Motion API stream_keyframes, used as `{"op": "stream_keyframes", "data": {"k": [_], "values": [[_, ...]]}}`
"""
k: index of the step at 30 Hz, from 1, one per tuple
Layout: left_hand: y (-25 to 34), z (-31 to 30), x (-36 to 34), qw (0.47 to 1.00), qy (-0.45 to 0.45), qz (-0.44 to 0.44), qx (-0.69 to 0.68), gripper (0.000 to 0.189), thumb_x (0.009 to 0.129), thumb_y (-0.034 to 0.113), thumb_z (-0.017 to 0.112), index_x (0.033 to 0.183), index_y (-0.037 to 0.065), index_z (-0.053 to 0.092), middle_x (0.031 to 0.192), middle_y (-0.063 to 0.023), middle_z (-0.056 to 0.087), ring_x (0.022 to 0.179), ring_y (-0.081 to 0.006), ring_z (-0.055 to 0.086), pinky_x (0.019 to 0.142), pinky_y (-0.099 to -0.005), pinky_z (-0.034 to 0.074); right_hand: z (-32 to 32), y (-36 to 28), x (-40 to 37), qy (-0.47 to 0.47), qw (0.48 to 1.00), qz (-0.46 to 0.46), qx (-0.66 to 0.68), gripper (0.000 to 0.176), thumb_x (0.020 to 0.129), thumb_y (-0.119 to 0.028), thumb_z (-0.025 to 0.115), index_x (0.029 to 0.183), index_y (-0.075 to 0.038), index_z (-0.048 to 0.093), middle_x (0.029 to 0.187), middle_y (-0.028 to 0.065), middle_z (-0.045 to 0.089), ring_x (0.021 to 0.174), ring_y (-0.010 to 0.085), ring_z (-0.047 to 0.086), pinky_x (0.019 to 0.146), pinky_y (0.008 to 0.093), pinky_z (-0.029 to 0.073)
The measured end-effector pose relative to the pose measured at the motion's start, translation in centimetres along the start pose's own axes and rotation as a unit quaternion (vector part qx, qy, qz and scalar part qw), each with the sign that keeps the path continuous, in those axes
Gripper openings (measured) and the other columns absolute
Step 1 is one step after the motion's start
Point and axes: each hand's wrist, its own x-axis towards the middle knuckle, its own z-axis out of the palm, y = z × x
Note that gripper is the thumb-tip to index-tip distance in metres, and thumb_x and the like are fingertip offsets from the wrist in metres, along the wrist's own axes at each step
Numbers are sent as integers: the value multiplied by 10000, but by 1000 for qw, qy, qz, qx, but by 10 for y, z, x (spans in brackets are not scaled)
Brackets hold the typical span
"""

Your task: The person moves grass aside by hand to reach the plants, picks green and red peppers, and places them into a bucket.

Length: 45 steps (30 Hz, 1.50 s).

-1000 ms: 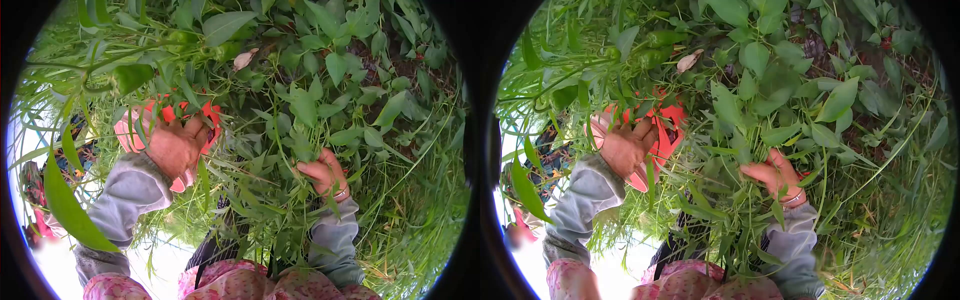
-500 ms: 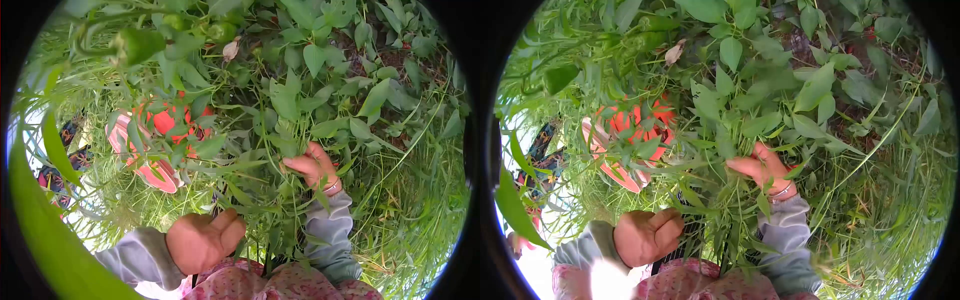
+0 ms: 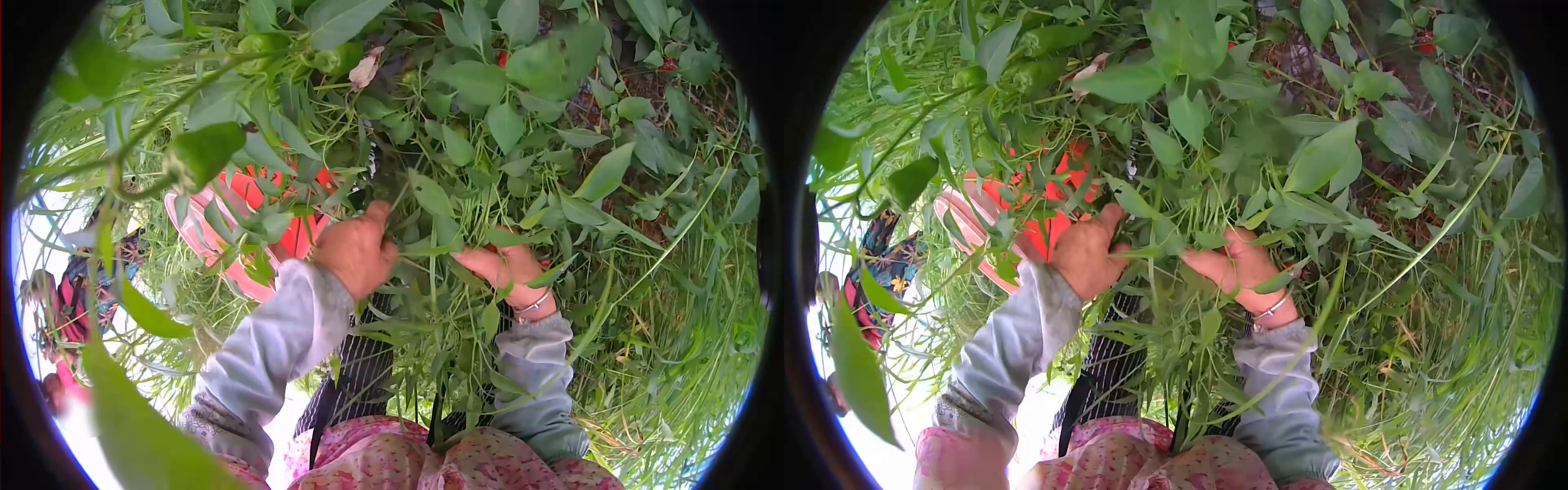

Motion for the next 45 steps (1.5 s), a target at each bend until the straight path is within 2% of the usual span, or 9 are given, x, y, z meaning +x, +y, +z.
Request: {"op": "stream_keyframes", "data": {"k": [3,8,11,14,21,28,33,40,45], "values": [[40,7,-35,998,54,19,-11,573,768,165,522,1262,-51,327,741,-222,617,634,-370,614,591,-440,505,18,8,10,37,996,-70,46,260,828,-207,650,1006,-19,620,896,52,636,850,132,572,741,290,455],[60,46,-45,994,82,13,70,668,724,105,556,1316,-31,279,702,-190,587,575,-334,588,505,-425,467,38,-9,10,71,957,69,273,316,782,-194,681,1035,-15,620,958,44,637,868,148,578,797,274,441],[55,60,-45,965,244,80,53,688,731,82,554,1338,-49,257,688,-161,592,551,-323,588,487,-399,468,31,4,19,15,979,45,200,335,775,-176,678,1058,-13,606,956,46,639,857,140,581,786,271,447],[54,32,-60,984,135,97,-61,620,732,94,556,1297,-56,349,771,-188,624,534,-265,603,496,-352,492,35,-7,15,44,967,76,240,307,773,-165,676,1026,-6,607,942,51,644,842,136,587,775,269,456],[17,-29,-61,910,230,64,-339,442,753,-21,552,1182,69,498,733,-66,587,531,-127,523,524,-253,458,26,-1,19,30,967,133,216,341,748,-156,704,1027,-3,580,940,83,646,860,159,601,793,302,471],[-24,-7,-24,883,71,-144,-441,228,849,178,587,998,6,569,706,-31,557,558,-63,488,503,-223,409,28,10,18,53,965,110,233,413,745,-163,707,1060,46,542,939,97,647,873,179,602,828,298,460],[-20,-7,4,900,-143,-183,-369,596,744,567,640,933,3,612,723,-76,579,615,-105,555,538,-256,448,34,0,14,72,953,121,270,465,750,-162,705,1112,45,500,971,106,640,880,179,602,838,300,460],[-38,50,44,948,-17,26,-317,336,758,348,648,974,94,610,738,-81,573,663,-184,574,627,-331,458,34,4,17,54,948,130,284,443,752,-141,701,1120,6,503,985,86,630,878,169,600,821,302,464],[-17,11,28,758,-173,-138,-614,359,781,225,640,1075,56,522,723,-54,563,477,-115,493,420,-261,372,35,2,18,54,952,99,283,412,753,-127,693,1111,-17,521,953,75,625,849,163,595,793,301,466]]}}
